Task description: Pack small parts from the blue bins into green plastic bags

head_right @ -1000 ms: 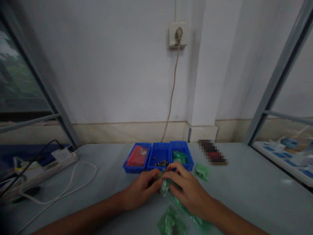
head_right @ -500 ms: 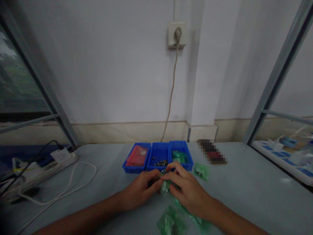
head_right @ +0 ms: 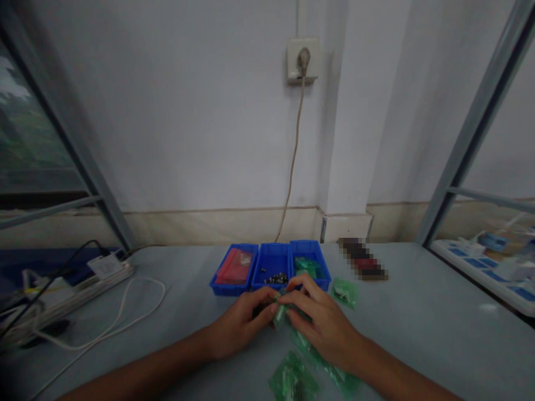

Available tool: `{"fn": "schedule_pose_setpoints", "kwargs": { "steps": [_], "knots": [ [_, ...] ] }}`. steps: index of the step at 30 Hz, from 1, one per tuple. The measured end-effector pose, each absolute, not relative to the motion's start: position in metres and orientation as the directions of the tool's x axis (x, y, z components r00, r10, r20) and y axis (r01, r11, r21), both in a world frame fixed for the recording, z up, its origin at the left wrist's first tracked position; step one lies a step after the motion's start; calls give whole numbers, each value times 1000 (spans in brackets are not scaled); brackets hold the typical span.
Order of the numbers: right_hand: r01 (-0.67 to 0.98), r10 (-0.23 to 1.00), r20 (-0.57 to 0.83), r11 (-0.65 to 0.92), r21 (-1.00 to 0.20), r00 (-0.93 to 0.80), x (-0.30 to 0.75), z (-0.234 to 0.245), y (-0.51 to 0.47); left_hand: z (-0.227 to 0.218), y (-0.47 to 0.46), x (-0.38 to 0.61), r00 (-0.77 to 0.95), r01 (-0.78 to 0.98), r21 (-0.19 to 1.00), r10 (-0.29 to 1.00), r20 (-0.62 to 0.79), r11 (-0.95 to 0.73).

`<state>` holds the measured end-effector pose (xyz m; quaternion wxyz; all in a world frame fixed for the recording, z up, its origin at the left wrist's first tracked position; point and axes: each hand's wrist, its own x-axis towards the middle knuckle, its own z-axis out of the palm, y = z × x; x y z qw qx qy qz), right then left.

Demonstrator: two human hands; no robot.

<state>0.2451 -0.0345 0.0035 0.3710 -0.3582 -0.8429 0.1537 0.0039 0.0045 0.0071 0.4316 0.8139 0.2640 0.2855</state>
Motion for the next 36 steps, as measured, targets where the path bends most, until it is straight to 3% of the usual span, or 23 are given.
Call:
{"fn": "schedule_pose_setpoints", "kwargs": {
  "steps": [28,36],
  "knots": [
    [509,719,559,691,-513,-413,243,10,-36,6,6,-1,735,170,841,634,239,-513],
    [567,767,444,641,-517,-462,244,4,-34,4,7,-1,767,283,697,592,248,-659]
  ]
}}
